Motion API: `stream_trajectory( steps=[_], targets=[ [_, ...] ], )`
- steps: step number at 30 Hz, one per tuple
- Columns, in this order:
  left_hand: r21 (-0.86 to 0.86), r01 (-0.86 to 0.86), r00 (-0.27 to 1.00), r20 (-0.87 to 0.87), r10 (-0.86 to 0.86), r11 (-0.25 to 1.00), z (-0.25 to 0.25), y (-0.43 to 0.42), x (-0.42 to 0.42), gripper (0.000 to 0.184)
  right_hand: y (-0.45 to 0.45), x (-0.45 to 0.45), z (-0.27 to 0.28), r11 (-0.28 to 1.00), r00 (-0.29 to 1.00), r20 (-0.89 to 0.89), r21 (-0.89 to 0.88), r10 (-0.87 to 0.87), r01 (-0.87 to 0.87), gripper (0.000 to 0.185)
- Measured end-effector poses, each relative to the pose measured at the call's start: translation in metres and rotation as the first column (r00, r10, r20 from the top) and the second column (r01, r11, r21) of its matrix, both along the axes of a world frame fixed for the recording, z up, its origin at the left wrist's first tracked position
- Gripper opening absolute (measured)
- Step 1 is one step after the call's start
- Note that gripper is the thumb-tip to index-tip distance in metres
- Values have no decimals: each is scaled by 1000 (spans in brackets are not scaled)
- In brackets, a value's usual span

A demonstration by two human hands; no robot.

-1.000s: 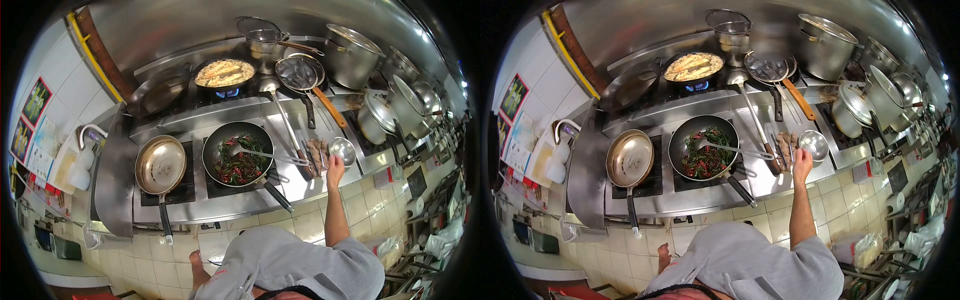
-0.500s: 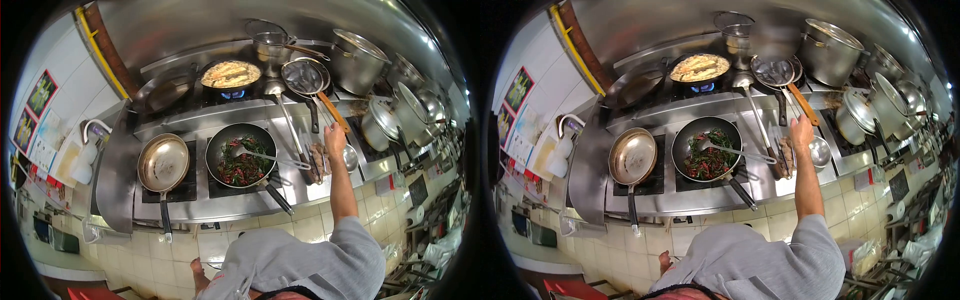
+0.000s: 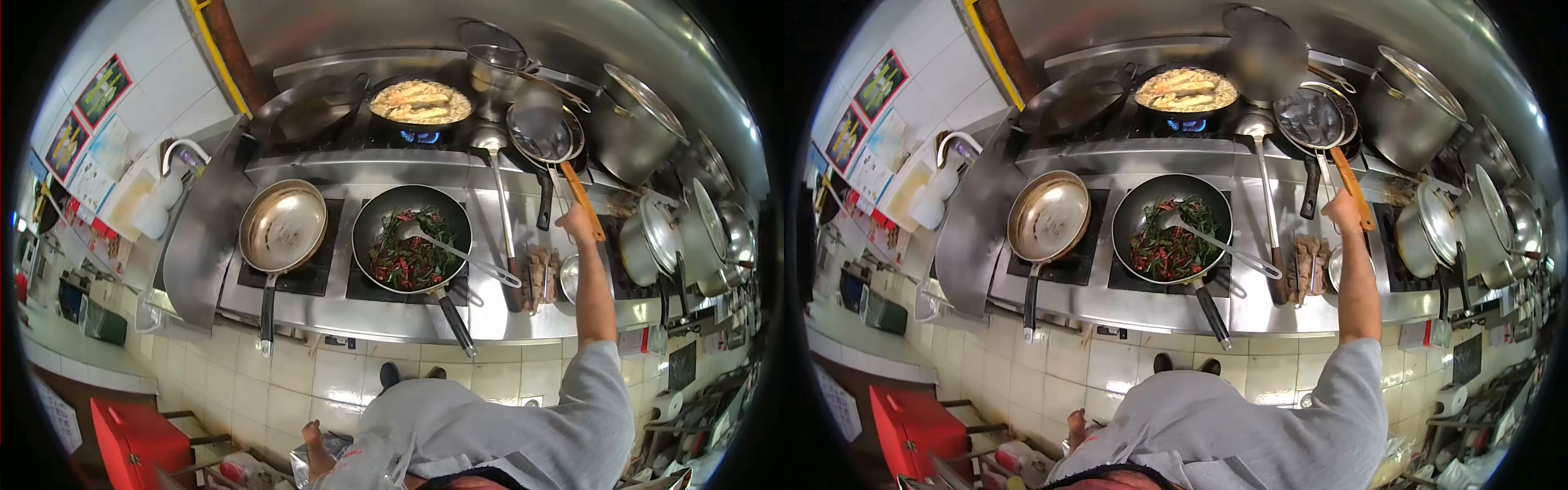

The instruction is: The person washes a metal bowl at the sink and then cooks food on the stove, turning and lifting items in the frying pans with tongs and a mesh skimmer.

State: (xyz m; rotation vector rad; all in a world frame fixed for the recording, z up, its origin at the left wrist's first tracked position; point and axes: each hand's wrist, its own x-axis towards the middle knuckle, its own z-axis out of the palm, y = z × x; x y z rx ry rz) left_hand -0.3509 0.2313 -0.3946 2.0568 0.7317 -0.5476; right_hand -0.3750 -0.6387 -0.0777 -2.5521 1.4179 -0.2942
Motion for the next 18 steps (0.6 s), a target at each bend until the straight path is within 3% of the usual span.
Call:
stream_trajectory(
  steps=[1, 2, 3, 4, 5, 6, 7, 8, 9, 10, 12, 15, 18],
  targets=[
    [1, -3, 1000, 23, 3, 1000, 2, -1, -6, 19, 2, 2, 13, 927, 993, 116, 374, -11, -33, 19],
    [11, 25, 995, 101, -26, 1000, 5, -1, -16, 20, 9, 1, 25, 744, 932, 326, 660, -157, -106, 17],
    [11, 11, 995, 98, -12, 1000, -4, 7, -22, 20, 20, 2, 36, 743, 935, 323, 660, -143, -114, 17],
    [112, 176, 953, 231, -198, 978, -17, 18, -25, 21, 31, 2, 45, 590, 838, 482, 764, -254, -261, 17],
    [167, 251, 912, 288, -291, 953, -17, 20, -28, 22, 38, 3, 49, 426, 708, 587, 799, -393, -426, 19],
    [230, 314, 860, 341, -379, 921, -17, 21, -30, 22, 32, 3, 40, 373, 625, 653, 758, -428, -536, 18],
    [118, 74, 971, 218, -98, 990, -9, 17, -32, 24, 33, 4, 41, 375, 626, 656, 755, -421, -539, 18],
    [42, -188, 981, 61, 185, 981, -4, 15, -32, 25, 40, 6, 46, 328, 563, 661, 743, -496, -584, 17],
    [36, -188, 981, 62, 186, 981, -4, 21, -30, 25, 49, 7, 52, 285, 495, 655, 723, -571, -629, 17],
    [86, -34, 995, 92, 26, 996, -20, 37, -26, 26, 65, 7, 61, 290, 491, 661, 719, -567, -632, 17],
    [134, 123, 983, 116, -139, 983, -25, 48, -17, 28, 109, 4, 80, 349, 486, 719, 678, -497, -647, 16],
    [123, 105, 988, 99, -117, 987, -29, 62, -8, 32, 166, 1, 90, 401, 469, 741, 661, -480, -634, 12],
    [112, 21, 999, 22, -23, 993, -36, 85, 3, 30, 254, 7, 115, 369, 443, 756, 634, -482, -679, 13]
  ],
)
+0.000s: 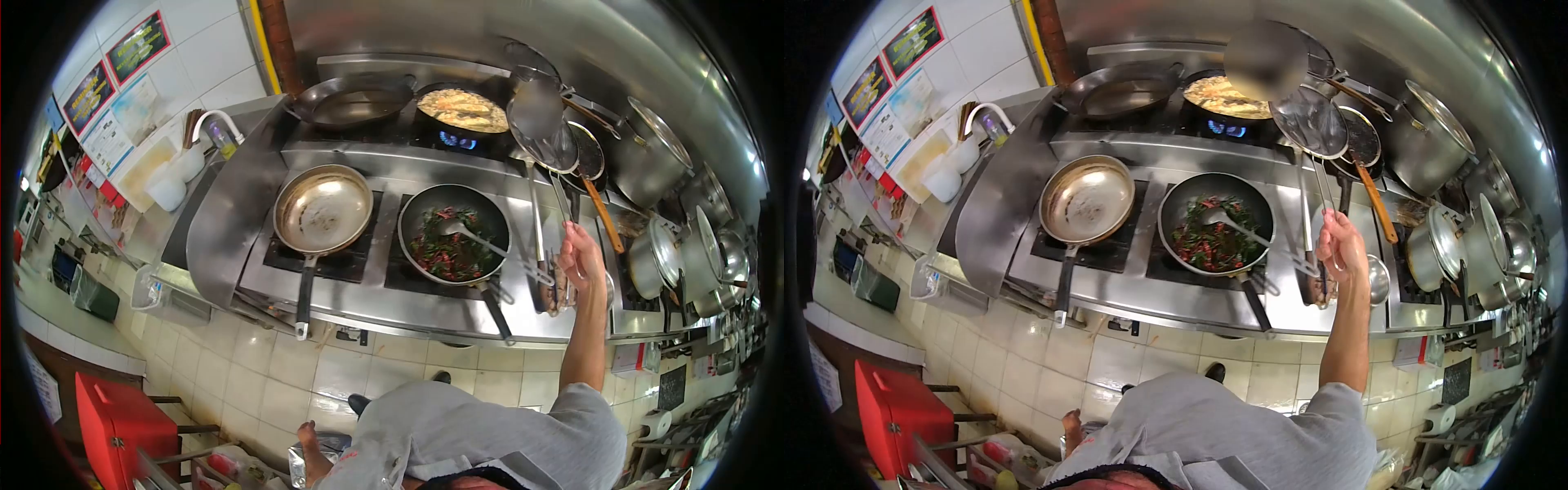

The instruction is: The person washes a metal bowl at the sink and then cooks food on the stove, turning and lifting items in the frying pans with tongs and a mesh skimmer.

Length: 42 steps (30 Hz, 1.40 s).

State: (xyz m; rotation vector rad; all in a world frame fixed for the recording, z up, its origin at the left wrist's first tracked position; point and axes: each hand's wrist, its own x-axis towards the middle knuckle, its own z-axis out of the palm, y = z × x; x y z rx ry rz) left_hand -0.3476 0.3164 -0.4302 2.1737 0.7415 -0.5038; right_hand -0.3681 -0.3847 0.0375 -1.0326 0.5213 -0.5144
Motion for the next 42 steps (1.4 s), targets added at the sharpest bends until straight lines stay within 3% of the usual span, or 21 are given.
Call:
stream_trajectory(
  steps=[2, 3, 4, 7, 9, 10, 12, 14, 16, 20, 22, 26, 28, 33, 35, 42],
  targets=[
    [-233, -179, 978, 63, 199, 956, 0, 19, -1, 27, 51, 11, 0, 998, 993, 106, 5, 55, -55, 18],
    [-229, -173, 979, 64, 192, 958, -1, 38, -2, 27, 79, 21, -1, 997, 985, 158, -23, 70, -67, 21],
    [-253, 3, 982, 186, 46, 968, -3, 56, -1, 27, 107, 32, 2, 996, 982, 166, -2, 86, -87, 24],
    [-274, 203, 945, 305, -115, 940, -14, 115, 16, 30, 193, 73, 11, 985, 966, 211, 59, 149, -165, 34],
    [-344, -187, 981, -16, 194, 920, -17, 151, 30, 34, 242, 103, 6, 942, 897, 347, 93, 273, -323, 39],
    [-334, -191, 980, -20, 196, 923, -13, 168, 31, 34, 267, 118, 7, 906, 867, 371, 132, 332, -403, 40],
    [-287, -442, 897, -159, 413, 850, 52, 157, 50, 42, 320, 153, 9, 830, 815, 405, 200, 414, -521, 41],
    [-342, -500, 865, -148, 480, 796, 44, 183, 61, 44, 377, 189, 11, 755, 789, 372, 273, 488, -596, 39],
    [-397, -576, 808, -145, 571, 715, 48, 199, 67, 47, 428, 221, 10, 654, 731, 346, 328, 588, -682, 36],
    [-550, -547, 766, -23, 643, 631, 73, 200, 97, 45, 518, 282, -13, 361, 502, 355, 394, 788, -845, 28],
    [-592, -509, 781, -11, 625, 625, 90, 207, 112, 50, 563, 310, -28, 222, 382, 347, 421, 857, -880, 24],
    [-560, -582, 686, 50, 726, 589, 101, 243, 144, 46, 651, 374, -73, -34, 185, 371, 512, 910, -858, 21],
    [-555, -604, 667, 41, 744, 572, 103, 271, 158, 54, 694, 406, -97, -56, 152, 318, 561, 936, -826, 23],
    [-479, -725, 564, 0, 826, 495, 121, 324, 193, 48, 784, 483, -138, -97, 64, 238, 610, 969, -786, 27],
    [-499, -723, 517, 68, 853, 478, 118, 346, 204, 46, 813, 511, -149, -16, 24, 65, 549, 998, -836, 30],
    [-530, -780, 401, -16, 916, 333, 120, 397, 261, 44, 893, 604, -206, 28, 21, -20, 457, 1000, -889, 38]
  ],
)
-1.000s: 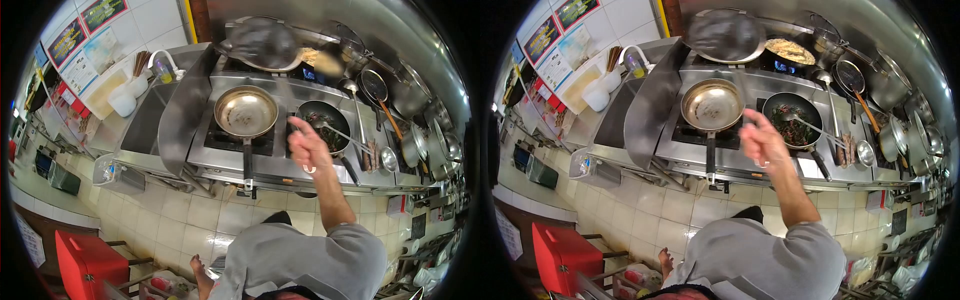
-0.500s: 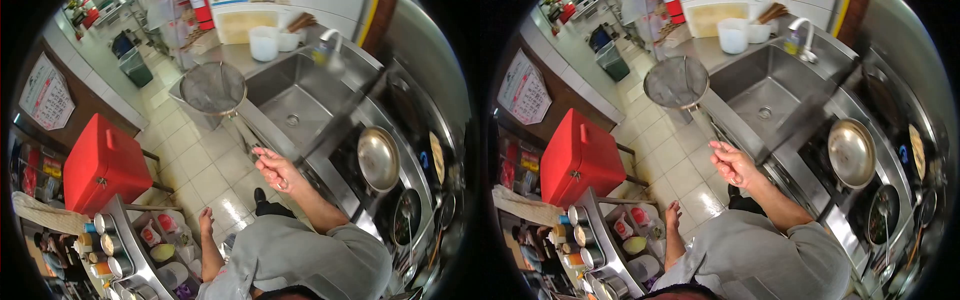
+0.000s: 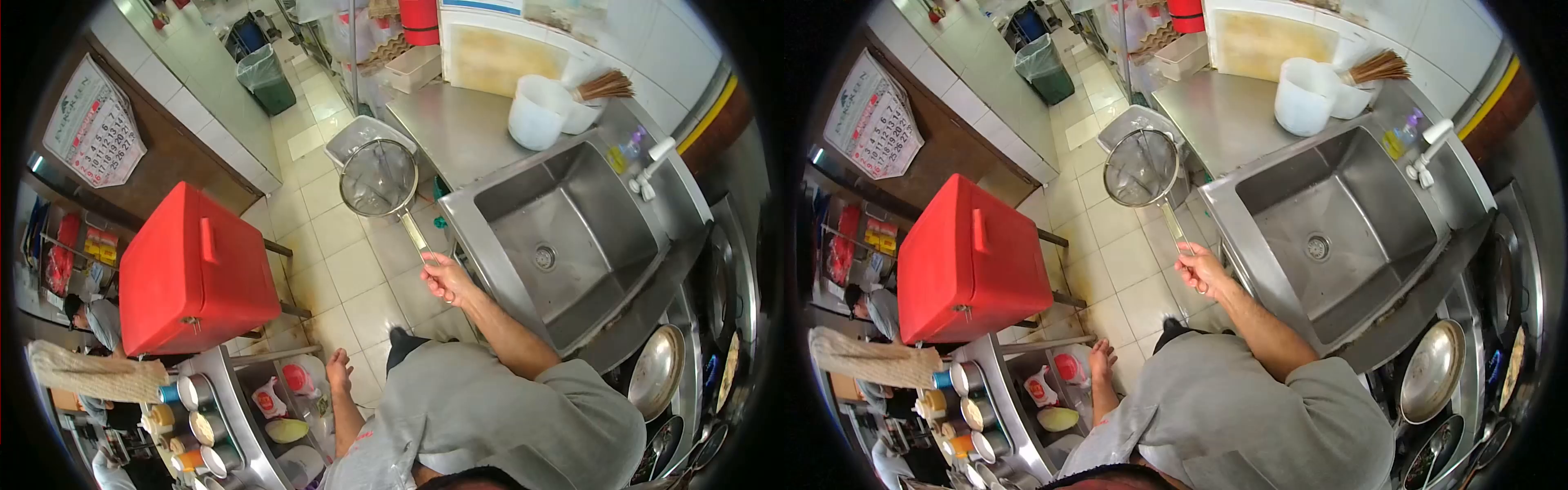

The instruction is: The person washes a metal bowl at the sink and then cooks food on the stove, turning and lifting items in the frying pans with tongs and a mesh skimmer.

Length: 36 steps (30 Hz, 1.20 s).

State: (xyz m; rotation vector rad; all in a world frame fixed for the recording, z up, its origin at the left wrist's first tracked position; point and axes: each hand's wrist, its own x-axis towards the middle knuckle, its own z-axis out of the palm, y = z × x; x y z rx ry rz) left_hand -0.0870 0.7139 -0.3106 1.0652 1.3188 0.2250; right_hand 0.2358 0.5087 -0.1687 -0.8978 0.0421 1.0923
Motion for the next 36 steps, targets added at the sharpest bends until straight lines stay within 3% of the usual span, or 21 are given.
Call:
stream_trajectory(
  steps=[3, 5, 6, 8, 9, 11, 12, 14, 17, 18, 21, 23, 24, 26, 27, 29, 32, 34, 36],
  targets=[
    [-21, 18, 1000, -2, -18, 1000, -10, 37, 24, 43, 42, 36, -14, 996, 998, 45, -77, -49, 53, 40],
    [-27, 29, 1000, -7, -29, 999, -18, 77, 51, 41, 78, 61, -32, 961, 954, 299, -268, 18, 66, 40],
    [-37, 51, 998, -25, -52, 998, -22, 99, 66, 40, 99, 77, -50, 961, 953, 303, -263, 4, 80, 40],
    [-62, 99, 993, -55, -103, 993, -39, 150, 85, 39, 138, 99, -88, 764, 612, 768, -506, 189, 399, 44],
    [-63, 94, 992, -74, -98, 994, -37, 171, 101, 41, 152, 111, -90, 755, 622, 763, -509, 175, 412, 44],
    [-30, 169, 979, -113, -172, 985, -16, 216, 129, 41, 175, 128, -93, 620, 223, 865, -482, 450, 619, 50],
    [-37, 181, 977, -111, -184, 983, -20, 245, 138, 41, 188, 143, -90, 609, 228, 862, -486, 453, 627, 50],
    [-30, 193, 981, 34, -192, 981, -44, 303, 145, 43, 214, 170, -83, 383, 285, 664, -671, 691, 635, 53],
    [55, 201, 978, -72, -197, 978, 1, 335, 179, 44, 244, 207, -65, 330, 394, 600, -755, 696, 567, 57],
    [12, 177, 980, -95, -175, 984, 15, 340, 189, 46, 251, 216, -70, 322, 406, 594, -762, 695, 562, 57],
    [-18, 229, 963, -142, -229, 973, 17, 358, 202, 46, 260, 227, -112, 278, 460, 575, -778, 676, 564, 62],
    [-59, 276, 944, -170, -282, 959, 12, 366, 212, 47, 263, 236, -157, 154, 458, 510, -773, 728, 616, 65],
    [-98, 317, 924, -191, -331, 943, 7, 372, 218, 47, 265, 235, -152, 145, 471, 509, -774, 720, 617, 65],
    [-75, 342, 929, -122, -349, 937, -7, 376, 229, 47, 264, 231, -117, 241, 440, 548, -778, 711, 580, 60],
    [-51, 349, 935, -56, -351, 936, -13, 375, 230, 47, 264, 227, -102, 227, 452, 543, -781, 708, 582, 60],
    [-73, 408, 906, -95, -413, 910, -12, 374, 251, 48, 267, 222, -81, 256, 574, 538, -827, 617, 501, 51],
    [-69, 541, 829, -120, -546, 838, -1, 360, 281, 49, 264, 233, -119, 251, 586, 633, -758, 506, 603, 45],
    [-37, 663, 742, -96, -663, 748, -2, 350, 308, 50, 258, 243, -102, 347, 604, 613, -788, 508, 508, 60],
    [-43, 706, 702, -94, -706, 707, -10, 340, 328, 50, 253, 236, -56, 402, 709, 556, -824, 434, 400, 58]
  ],
)
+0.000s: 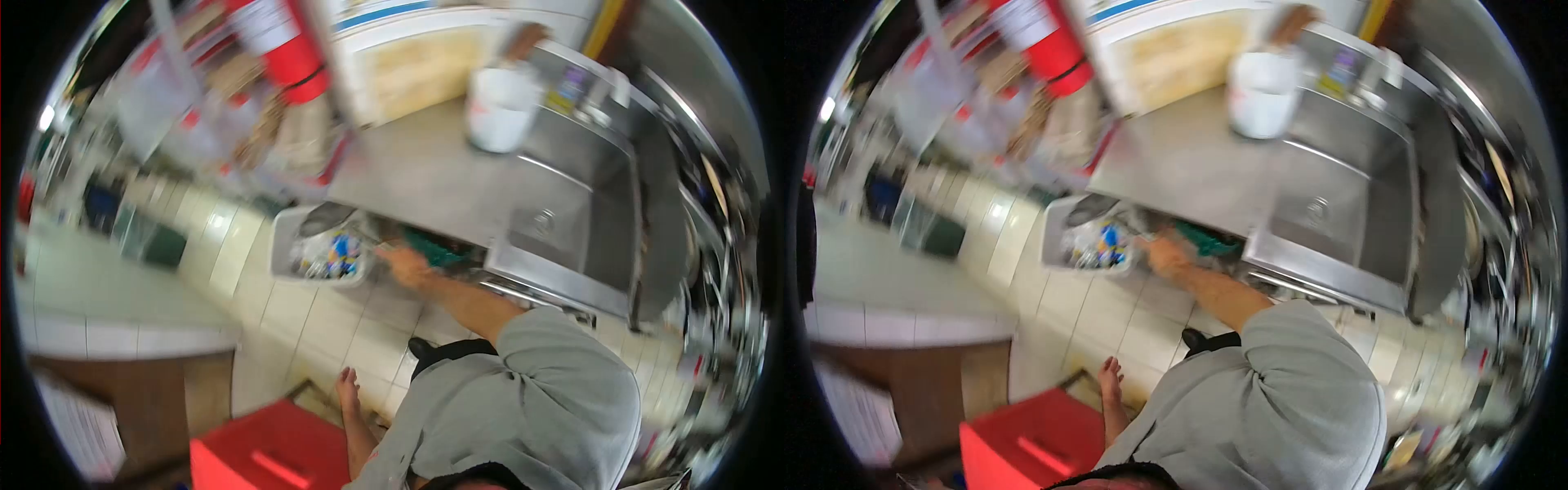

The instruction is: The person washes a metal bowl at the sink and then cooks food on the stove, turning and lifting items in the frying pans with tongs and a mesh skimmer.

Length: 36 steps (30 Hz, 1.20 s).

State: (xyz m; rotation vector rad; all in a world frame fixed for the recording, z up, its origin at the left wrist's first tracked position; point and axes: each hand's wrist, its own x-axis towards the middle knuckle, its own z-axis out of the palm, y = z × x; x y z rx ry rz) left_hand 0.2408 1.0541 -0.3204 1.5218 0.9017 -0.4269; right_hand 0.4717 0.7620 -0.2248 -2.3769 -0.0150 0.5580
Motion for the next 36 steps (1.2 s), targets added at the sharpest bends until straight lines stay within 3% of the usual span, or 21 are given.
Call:
stream_trajectory(
  steps=[1, 2, 4, 7, 9, 11, 13, 15, 17, 18, 19, 21, 23, 24, 26, 27, 28, 29, 34, 36],
  targets=[
    [23, 52, 999, -4, -52, 998, -5, -6, 10, 49, -6, -11, -20, 995, 943, 317, -56, 100, -87, 56],
    [18, 151, 989, -7, -151, 988, -11, -11, 19, 48, -17, -28, 13, 989, 921, 376, 62, 103, -136, 55],
    [26, 277, 960, 32, -278, 961, -13, -33, 38, 45, -38, -54, 22, 937, 906, 418, 283, 70, -203, 53],
    [13, 361, 921, 155, -358, 933, -11, -70, 68, 35, -87, -110, 89, 925, 948, 317, 361, -5, -116, 53],
    [53, 391, 875, 287, -389, 919, 28, -116, 86, 37, -126, -152, 127, 865, 921, 381, 486, -82, -124, 55],
    [43, 409, 795, 474, -379, 912, 79, -173, 91, 36, -174, -201, 169, 846, 933, 337, 527, -123, -80, 53],
    [67, 428, 702, 604, -378, 901, 114, -229, 91, 35, -221, -249, 180, 792, 819, 499, 603, -283, -93, 49],
    [52, 465, 608, 707, -362, 884, 161, -299, 69, 35, -271, -307, 206, 845, 743, 588, 531, -320, -55, 46],
    [35, 490, 518, 792, -323, 871, 189, -368, 39, 35, -322, -368, 234, 670, 896, 147, 715, -420, 197, 49],
    [102, 516, 431, 827, -361, 850, 199, -401, 24, 37, -341, -392, 229, 547, 847, 123, 809, -517, 217, 48],
    [175, 537, 340, 850, -401, 825, 211, -432, 10, 39, -363, -418, 229, 546, 835, 132, 808, -534, 221, 48],
    [135, 597, 294, 880, -372, 791, 236, -500, -24, 38, -403, -472, 239, 436, 739, 103, 857, -666, 274, 45],
    [186, 692, 107, 929, -354, 697, 259, -560, -53, 33, -435, -521, 244, 379, 664, 85, 871, -743, 312, 45],
    [176, 699, 108, 932, -346, 693, 269, -587, -64, 33, -449, -542, 246, 311, 595, 58, 890, -802, 333, 44],
    [382, 622, -153, 915, -372, 683, 287, -636, -79, 34, -471, -579, 242, 216, 470, 30, 912, -882, 349, 44],
    [376, 630, -154, 918, -365, 679, 294, -659, -85, 34, -480, -597, 240, 159, 410, 2, 923, -912, 350, 44],
    [456, 584, -233, 887, -400, 672, 299, -681, -89, 36, -487, -614, 238, 159, 400, 4, 921, -916, 354, 44],
    [533, 530, -308, 846, -436, 660, 303, -700, -92, 37, -494, -629, 235, 85, 306, -40, 920, -951, 383, 43],
    [581, 463, -302, 813, -497, 669, 309, -785, -105, 40, -530, -690, 227, -193, -28, -195, 922, -980, 337, 37],
    [609, 430, -294, 792, -535, 667, 308, -805, -101, 41, -551, -707, 226, -224, -81, -209, 920, -975, 322, 37]
  ],
)
